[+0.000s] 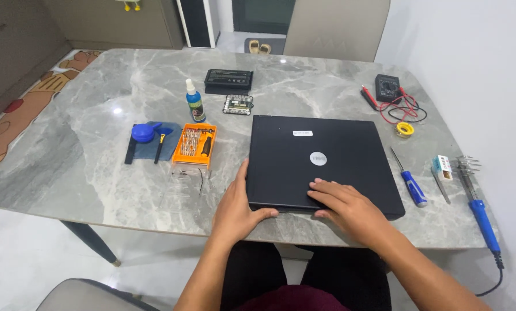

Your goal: Disassembling and repairing a laptop using a screwdriver to remove screws and pry components.

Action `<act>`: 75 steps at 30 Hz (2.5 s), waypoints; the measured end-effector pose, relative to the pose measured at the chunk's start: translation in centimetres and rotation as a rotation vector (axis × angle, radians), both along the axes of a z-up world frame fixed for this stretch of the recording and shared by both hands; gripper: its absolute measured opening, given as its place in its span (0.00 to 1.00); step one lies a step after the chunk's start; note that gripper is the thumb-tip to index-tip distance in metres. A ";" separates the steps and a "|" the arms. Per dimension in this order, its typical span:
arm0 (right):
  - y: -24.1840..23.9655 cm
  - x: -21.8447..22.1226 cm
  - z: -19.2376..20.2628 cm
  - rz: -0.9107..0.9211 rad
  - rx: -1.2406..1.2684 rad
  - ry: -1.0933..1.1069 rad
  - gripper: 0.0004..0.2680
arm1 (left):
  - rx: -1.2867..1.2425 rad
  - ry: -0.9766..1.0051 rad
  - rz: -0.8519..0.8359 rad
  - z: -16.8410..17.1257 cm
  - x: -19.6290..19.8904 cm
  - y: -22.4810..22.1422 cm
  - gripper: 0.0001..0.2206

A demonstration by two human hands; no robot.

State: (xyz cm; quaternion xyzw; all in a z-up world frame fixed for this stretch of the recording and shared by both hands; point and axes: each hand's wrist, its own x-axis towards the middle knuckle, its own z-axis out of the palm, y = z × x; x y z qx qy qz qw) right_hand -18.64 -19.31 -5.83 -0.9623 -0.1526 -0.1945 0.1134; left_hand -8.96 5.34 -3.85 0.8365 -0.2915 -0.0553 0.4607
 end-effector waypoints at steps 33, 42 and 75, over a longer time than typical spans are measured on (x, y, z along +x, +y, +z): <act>-4.5 2.0 3.8 0.246 -0.858 -0.385 0.08 | 0.182 -0.101 -0.058 -1.8 2.0 -0.7 0.26; -3.9 1.3 4.8 0.339 -0.821 -0.320 0.17 | 0.079 -0.208 -0.131 -4.7 2.6 -0.1 0.31; -11.5 16.9 20.2 -0.387 -0.204 -0.209 0.09 | 0.217 -0.088 -0.063 -4.2 2.4 -1.0 0.33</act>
